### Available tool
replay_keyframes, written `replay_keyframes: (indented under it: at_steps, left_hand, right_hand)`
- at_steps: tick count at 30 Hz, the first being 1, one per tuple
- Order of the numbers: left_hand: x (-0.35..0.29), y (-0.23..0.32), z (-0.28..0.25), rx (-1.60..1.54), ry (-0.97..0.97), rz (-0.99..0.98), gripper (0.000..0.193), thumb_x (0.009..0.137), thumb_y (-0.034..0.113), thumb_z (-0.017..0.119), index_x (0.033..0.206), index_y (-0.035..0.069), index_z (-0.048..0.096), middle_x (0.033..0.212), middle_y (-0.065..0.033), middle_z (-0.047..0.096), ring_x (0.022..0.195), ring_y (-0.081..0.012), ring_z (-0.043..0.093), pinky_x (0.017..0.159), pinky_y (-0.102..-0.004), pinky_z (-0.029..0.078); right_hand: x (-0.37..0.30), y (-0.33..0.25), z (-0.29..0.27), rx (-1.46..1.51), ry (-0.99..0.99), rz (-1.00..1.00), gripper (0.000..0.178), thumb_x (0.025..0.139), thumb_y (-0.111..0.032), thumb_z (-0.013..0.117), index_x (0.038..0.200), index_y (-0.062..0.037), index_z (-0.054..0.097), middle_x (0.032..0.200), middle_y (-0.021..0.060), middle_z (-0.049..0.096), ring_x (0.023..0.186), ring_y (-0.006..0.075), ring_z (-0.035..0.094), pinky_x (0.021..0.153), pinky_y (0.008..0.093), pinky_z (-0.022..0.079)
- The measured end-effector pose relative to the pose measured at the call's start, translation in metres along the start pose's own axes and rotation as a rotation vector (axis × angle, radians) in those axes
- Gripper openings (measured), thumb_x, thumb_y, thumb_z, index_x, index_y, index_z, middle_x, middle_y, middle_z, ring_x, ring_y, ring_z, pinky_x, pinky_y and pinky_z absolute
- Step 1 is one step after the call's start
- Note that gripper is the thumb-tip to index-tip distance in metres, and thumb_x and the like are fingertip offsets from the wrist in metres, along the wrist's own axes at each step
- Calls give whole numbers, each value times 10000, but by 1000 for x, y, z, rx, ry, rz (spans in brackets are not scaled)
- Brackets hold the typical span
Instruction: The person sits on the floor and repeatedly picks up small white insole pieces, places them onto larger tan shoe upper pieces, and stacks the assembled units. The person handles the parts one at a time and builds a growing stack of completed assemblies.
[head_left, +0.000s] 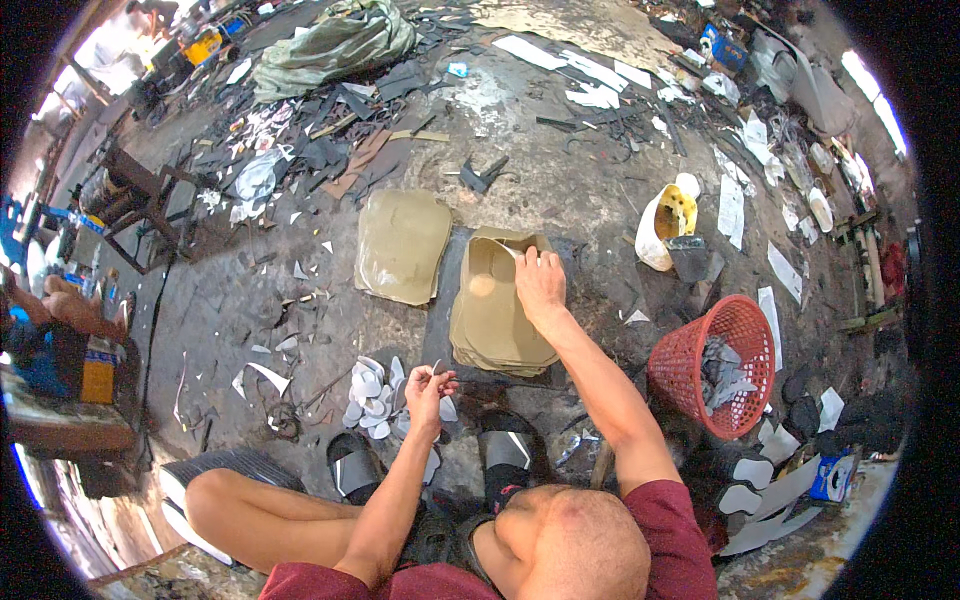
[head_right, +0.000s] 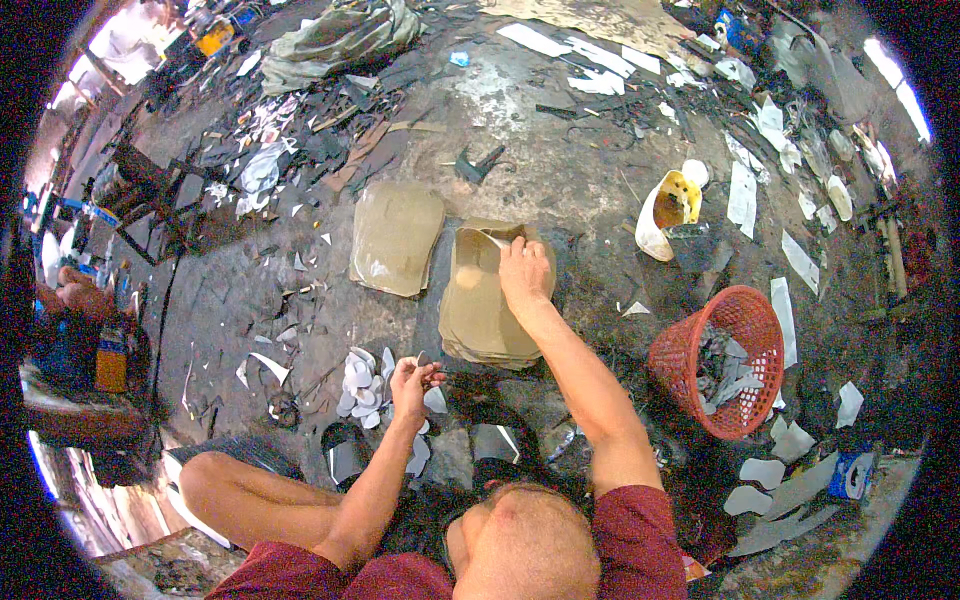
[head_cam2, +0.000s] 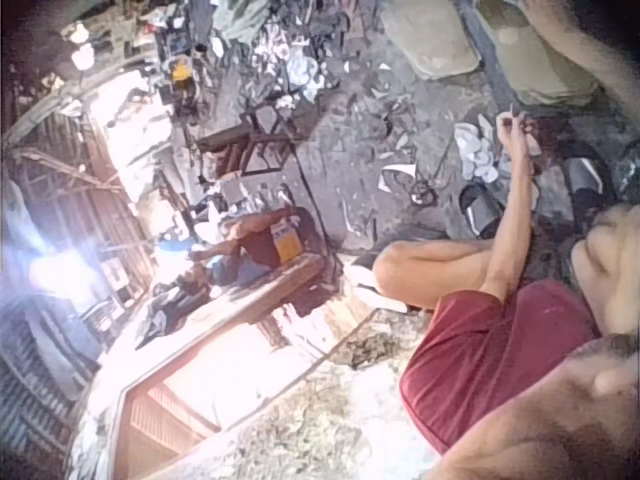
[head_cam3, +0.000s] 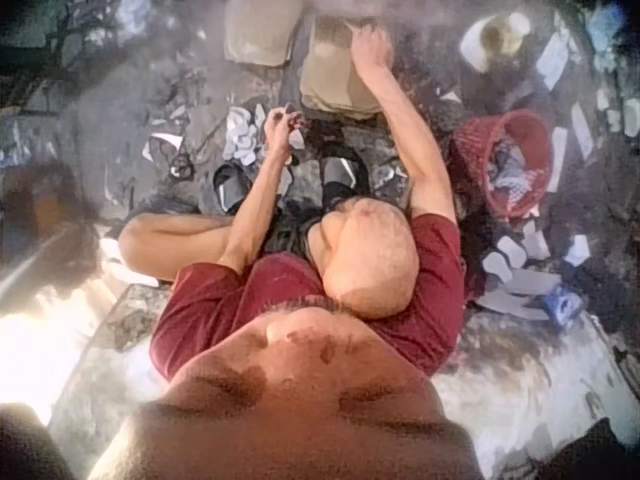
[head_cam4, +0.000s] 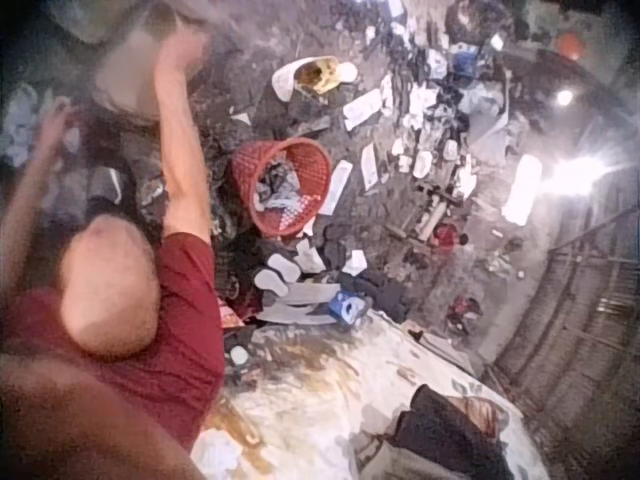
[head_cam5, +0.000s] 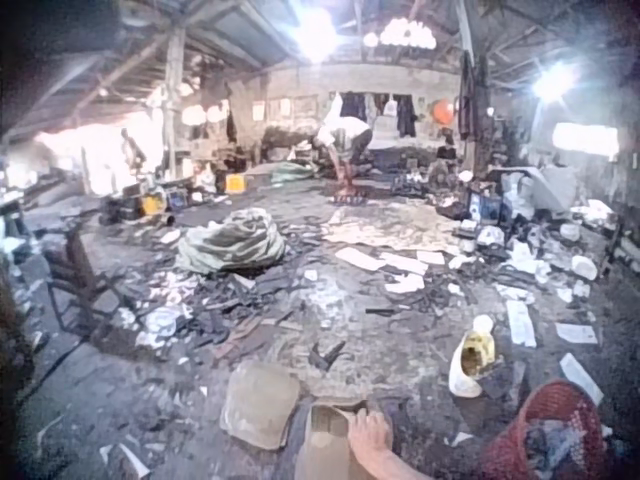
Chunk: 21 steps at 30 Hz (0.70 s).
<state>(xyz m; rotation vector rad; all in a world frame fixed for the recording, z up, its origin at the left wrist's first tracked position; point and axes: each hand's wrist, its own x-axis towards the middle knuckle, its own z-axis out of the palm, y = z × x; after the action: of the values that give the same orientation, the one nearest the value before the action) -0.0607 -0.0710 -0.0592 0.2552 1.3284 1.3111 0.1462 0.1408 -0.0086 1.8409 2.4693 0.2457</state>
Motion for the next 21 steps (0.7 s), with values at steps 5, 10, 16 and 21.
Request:
replay_keyframes:
  at_steps: [5, 10, 16, 21]
  left_hand:
    - [-1, 3, -1, -12, -19, 11, 154, 932, 0, 621, 988, 89, 508, 993, -167, 720, 755, -211, 710, 638, -283, 561]
    - [-5, 14, 4, -24, 21, 64, 155, 943, 44, 643, 978, 93, 500, 992, -157, 720, 760, -209, 711, 654, -274, 551]
    - [-1, 33, 10, -236, -32, 168, 178, 942, 49, 637, 1023, 106, 489, 979, -144, 717, 780, -195, 679, 741, -308, 559]
    - [6, 45, -1, -234, 120, 196, 218, 931, 43, 677, 1121, 73, 574, 928, -105, 712, 774, -163, 673, 711, -291, 557]
  right_hand:
    - [-19, 14, -29, 169, -81, -99, 422, 854, -163, 625, 1254, -30, 612, 1261, 181, 634, 1242, 343, 560, 1037, 490, 380]
    - [-63, 2, -53, 262, -151, -329, 362, 923, -243, 610, 1228, -48, 601, 1211, 196, 659, 1157, 353, 619, 1052, 514, 351]
    - [-109, -12, -125, 1411, -622, -445, 217, 971, -226, 644, 1082, -49, 584, 996, 96, 637, 942, 188, 609, 865, 363, 473]
    - [-158, 39, -189, 1735, 433, 33, 189, 919, -37, 718, 1060, -45, 592, 966, 16, 596, 865, 108, 576, 802, 253, 481]
